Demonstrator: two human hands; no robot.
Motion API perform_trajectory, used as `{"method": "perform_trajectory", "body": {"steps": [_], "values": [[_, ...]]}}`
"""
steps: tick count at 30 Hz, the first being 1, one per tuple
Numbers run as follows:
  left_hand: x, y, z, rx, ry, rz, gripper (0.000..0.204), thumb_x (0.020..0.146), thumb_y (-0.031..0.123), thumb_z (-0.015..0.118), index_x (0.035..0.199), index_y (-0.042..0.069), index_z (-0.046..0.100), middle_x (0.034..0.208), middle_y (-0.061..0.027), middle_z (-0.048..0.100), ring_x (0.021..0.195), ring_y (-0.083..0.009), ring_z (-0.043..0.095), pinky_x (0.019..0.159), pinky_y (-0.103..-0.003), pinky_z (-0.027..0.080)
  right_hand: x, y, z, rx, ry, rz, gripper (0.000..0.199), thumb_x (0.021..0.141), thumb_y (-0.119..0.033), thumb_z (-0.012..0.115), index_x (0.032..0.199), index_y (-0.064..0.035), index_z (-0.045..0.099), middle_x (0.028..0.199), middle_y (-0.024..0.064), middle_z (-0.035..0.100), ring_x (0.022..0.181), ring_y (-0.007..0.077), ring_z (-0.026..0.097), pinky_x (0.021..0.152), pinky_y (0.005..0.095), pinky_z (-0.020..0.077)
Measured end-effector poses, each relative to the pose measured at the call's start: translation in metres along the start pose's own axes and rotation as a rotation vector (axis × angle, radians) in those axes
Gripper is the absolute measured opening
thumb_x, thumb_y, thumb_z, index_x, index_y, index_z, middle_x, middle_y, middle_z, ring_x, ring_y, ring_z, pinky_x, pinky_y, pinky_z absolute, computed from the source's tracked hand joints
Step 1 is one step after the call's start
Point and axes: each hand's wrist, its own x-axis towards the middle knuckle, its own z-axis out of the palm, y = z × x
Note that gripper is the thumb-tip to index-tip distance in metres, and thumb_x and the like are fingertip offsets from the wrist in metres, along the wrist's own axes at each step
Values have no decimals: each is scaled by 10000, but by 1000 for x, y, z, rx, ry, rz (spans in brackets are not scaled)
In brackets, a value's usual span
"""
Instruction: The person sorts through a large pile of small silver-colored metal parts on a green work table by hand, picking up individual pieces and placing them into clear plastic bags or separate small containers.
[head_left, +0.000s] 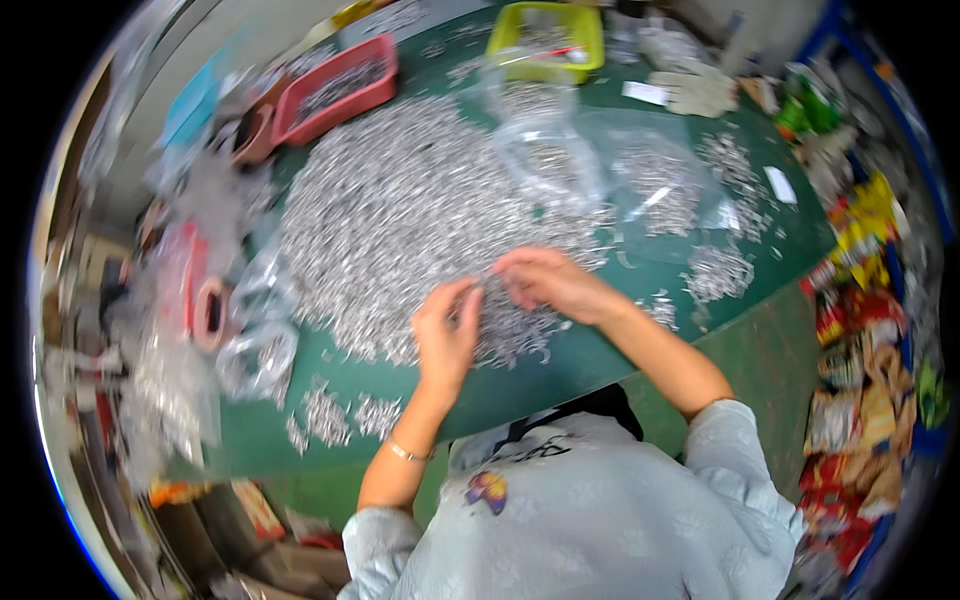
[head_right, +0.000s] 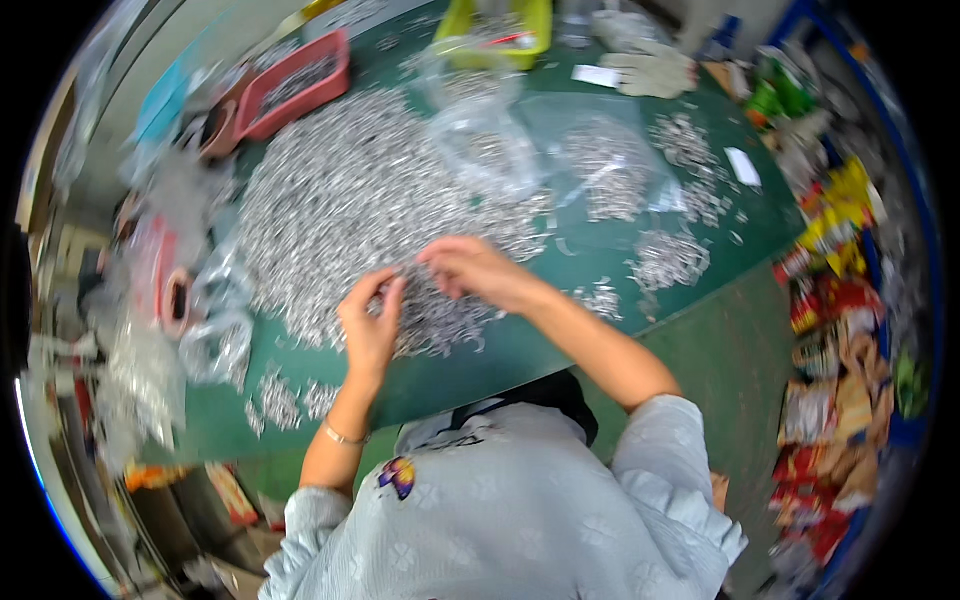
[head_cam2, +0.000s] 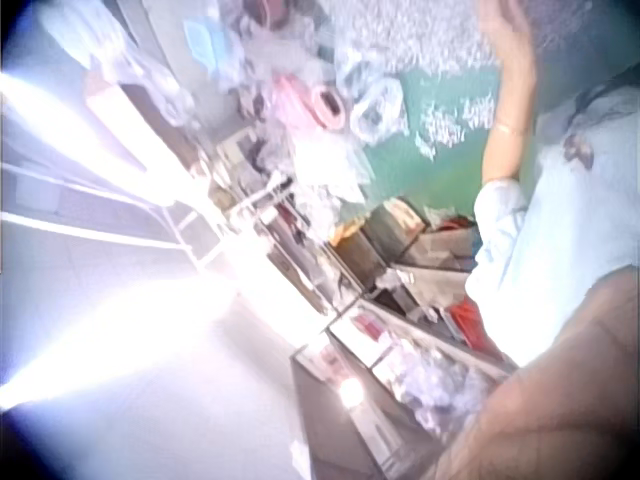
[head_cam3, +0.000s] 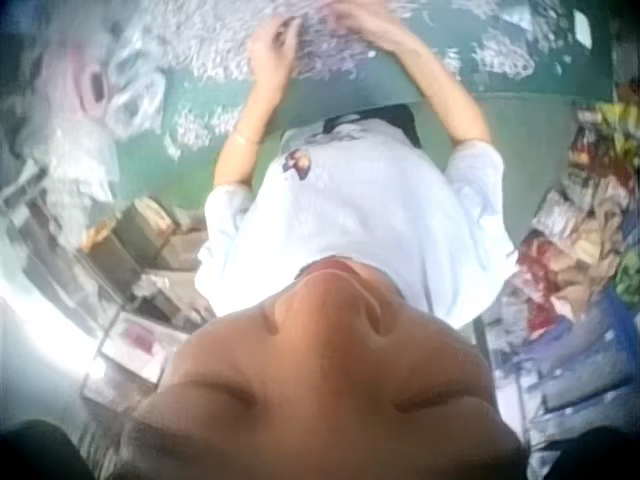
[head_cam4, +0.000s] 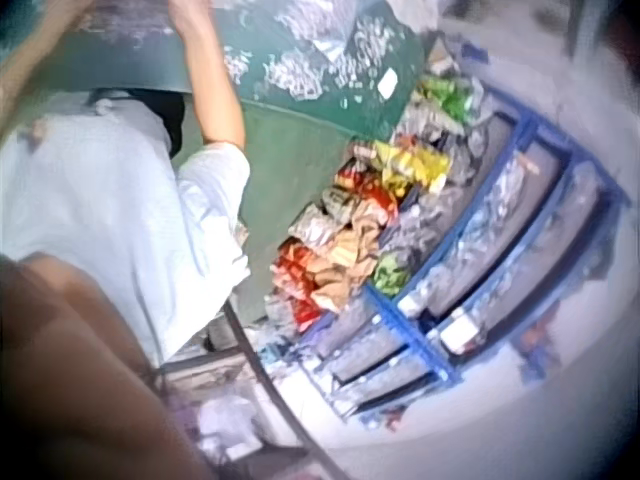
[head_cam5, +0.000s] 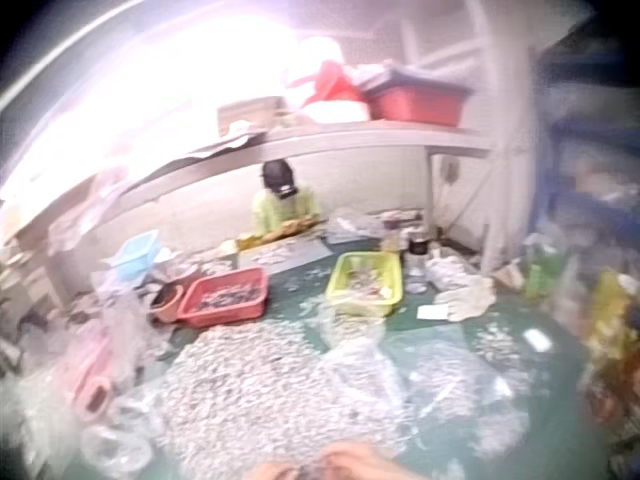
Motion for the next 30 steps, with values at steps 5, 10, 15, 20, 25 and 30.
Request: {"method": "perform_trajectory", "body": {"steps": [5,10,15,20,25,30], "values": [[-1,7,11,-540,-146,-308,157,888,-2,603,1037,-52,609,862,-50,651,758,-99,611,713,-220,490,-10,8,0,-175,-41,-75,200,944,-158,563,1074,-9,593,758,-4,560,642,52,481,567,212,408],[4,13,22,-282,-179,-127,192,909,21,581,1089,-43,601,863,-46,634,784,-102,597,740,-228,482,-27,-1,0,-484,151,-336,158,906,-140,608,948,10,632,753,1,580,700,41,497,598,233,420],[3,11,20,-352,-175,-141,223,925,25,551,1134,-41,592,917,-77,651,847,-121,614,784,-246,489,-73,-33,-56,-569,516,-457,176,902,-145,607,974,9,652,863,33,657,801,82,570,713,252,477],[-14,-14,3,-245,-171,-192,174,901,16,570,1057,-36,628,943,-84,651,852,-128,618,769,-249,486,-153,-60,-167,-566,1109,-505,148,896,-130,598,884,2,664,715,6,608,665,79,533,604,239,434],[-18,-17,-1,-129,-159,-126,158,894,20,568,1023,-41,635,938,-85,643,823,-131,602,732,-258,478,-186,-47,-256,-499,1293,-287,166,866,-156,654,838,7,674,661,-6,593,603,66,484,549,253,396],[-20,-19,-5,-79,-148,-142,138,896,18,561,995,-40,636,931,-93,639,791,-127,590,706,-253,476,-171,-36,-285,-707,1418,-223,250,803,-253,718,794,-4,695,648,60,643,594,130,576,562,317,449]]}}
